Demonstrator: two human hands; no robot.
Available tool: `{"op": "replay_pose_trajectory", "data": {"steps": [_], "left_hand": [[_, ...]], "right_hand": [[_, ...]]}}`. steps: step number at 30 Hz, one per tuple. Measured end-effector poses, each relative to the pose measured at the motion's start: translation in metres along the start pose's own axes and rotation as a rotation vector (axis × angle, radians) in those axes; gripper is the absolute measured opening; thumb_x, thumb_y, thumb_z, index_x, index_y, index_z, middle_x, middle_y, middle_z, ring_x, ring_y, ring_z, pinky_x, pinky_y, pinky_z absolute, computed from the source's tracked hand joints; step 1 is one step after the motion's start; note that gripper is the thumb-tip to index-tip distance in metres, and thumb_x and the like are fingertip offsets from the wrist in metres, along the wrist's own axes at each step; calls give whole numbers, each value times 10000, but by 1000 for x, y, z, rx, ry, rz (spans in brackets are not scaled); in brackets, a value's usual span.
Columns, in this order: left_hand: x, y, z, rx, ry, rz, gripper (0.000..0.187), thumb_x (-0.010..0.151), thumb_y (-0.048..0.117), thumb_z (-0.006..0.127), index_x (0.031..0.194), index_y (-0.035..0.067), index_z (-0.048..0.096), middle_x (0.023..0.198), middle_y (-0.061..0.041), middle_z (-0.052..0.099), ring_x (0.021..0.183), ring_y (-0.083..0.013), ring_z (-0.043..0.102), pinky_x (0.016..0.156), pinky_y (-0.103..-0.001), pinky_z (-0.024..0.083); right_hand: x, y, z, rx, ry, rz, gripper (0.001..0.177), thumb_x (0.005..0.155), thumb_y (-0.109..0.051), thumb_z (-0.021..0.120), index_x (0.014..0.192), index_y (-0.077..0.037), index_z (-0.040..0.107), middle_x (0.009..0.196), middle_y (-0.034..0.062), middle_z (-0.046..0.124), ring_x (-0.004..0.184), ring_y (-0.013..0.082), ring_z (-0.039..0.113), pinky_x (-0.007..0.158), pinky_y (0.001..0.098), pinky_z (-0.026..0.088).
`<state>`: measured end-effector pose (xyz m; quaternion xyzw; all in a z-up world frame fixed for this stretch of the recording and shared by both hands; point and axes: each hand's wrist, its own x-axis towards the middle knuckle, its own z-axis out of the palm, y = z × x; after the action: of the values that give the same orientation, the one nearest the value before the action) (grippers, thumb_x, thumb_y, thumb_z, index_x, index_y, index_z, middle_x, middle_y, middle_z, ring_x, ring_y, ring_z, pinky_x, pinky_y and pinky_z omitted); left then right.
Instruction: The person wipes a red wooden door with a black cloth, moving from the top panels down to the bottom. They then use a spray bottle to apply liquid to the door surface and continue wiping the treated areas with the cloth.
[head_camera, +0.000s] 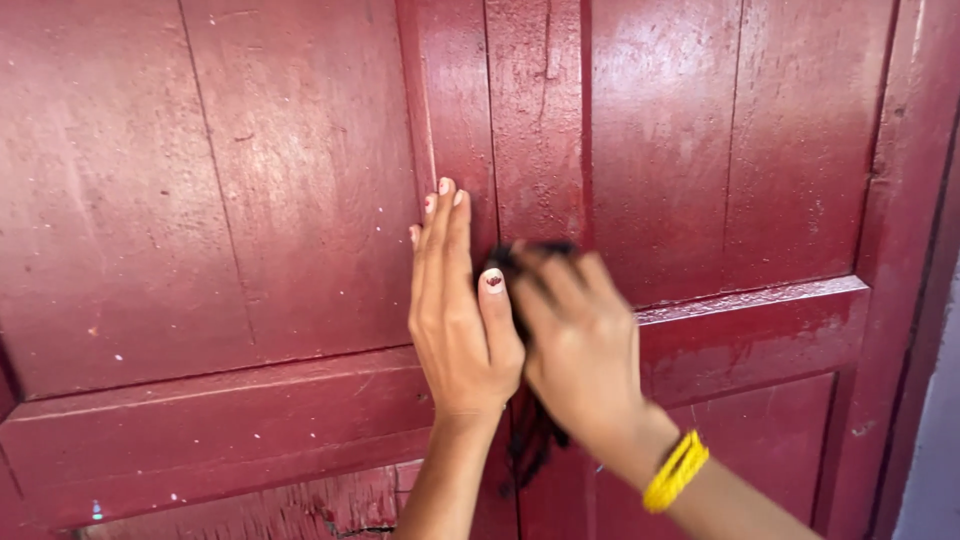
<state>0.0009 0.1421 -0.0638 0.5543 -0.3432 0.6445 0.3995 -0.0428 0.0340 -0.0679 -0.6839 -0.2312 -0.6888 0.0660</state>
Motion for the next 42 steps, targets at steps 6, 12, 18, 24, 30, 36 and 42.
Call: {"op": "replay_pose_trajectory", "data": {"steps": [6, 12, 18, 24, 30, 36, 42], "left_hand": [[0, 6, -7, 86, -59, 83, 634, 1026, 323, 497, 1517, -75, 442, 1629, -239, 415, 1555, -434, 373, 1306, -558, 271], [2, 7, -6, 168, -93, 87, 626, 1013, 281, 498, 1527, -71, 441, 1650, -230, 391, 1570, -427, 346, 1306, -561, 273], [-2, 4, -5, 197, -102, 93, 619, 1029, 293, 501, 1517, -85, 447, 1641, -249, 395, 1571, -425, 351, 1319, -558, 270], [1, 6, -3, 293, -160, 167, 645, 1009, 302, 536, 1515, -85, 435, 1619, -257, 400, 1548, -416, 341, 1299, -547, 249], [7, 14, -6, 303, -358, 349, 672, 940, 297, 602, 1482, -73, 458, 1592, -255, 406, 1503, -398, 362, 1257, -523, 266], [7, 15, -3, 364, -427, 413, 657, 928, 313, 609, 1470, -40, 491, 1595, -235, 404, 1485, -377, 380, 1249, -503, 273], [6, 15, 0, 500, -541, 475, 645, 947, 395, 576, 1467, 19, 509, 1614, -204, 377, 1507, -353, 326, 1252, -534, 214]], "right_hand": [[-50, 11, -18, 28, -194, -221, 346, 676, -67, 717, 1020, -56, 750, 1126, 99, 679, 1047, 320, 640, 850, 414, 587], [-32, 41, -37, -2, -219, -363, 380, 670, -76, 718, 1045, -104, 776, 1195, 96, 695, 1066, 292, 651, 845, 407, 583], [7, 42, -17, 0, -41, -36, 418, 714, 11, 731, 1114, -96, 787, 1207, 89, 706, 998, 315, 638, 854, 412, 569], [-36, 31, -24, 28, -135, -141, 350, 687, 19, 708, 1029, -55, 727, 1241, 128, 679, 1101, 339, 644, 897, 431, 579], [-47, 79, -54, -5, -236, -267, 468, 632, 9, 678, 1077, -115, 759, 1215, 104, 683, 1106, 318, 643, 889, 458, 568], [8, 110, -39, -129, 20, 153, 429, 760, 76, 686, 1130, -128, 758, 1185, 84, 695, 1030, 354, 638, 901, 471, 535], [-20, 89, -38, -82, -12, -13, 454, 715, 58, 686, 1135, -105, 744, 1224, 96, 683, 1090, 337, 640, 944, 436, 555]]}}
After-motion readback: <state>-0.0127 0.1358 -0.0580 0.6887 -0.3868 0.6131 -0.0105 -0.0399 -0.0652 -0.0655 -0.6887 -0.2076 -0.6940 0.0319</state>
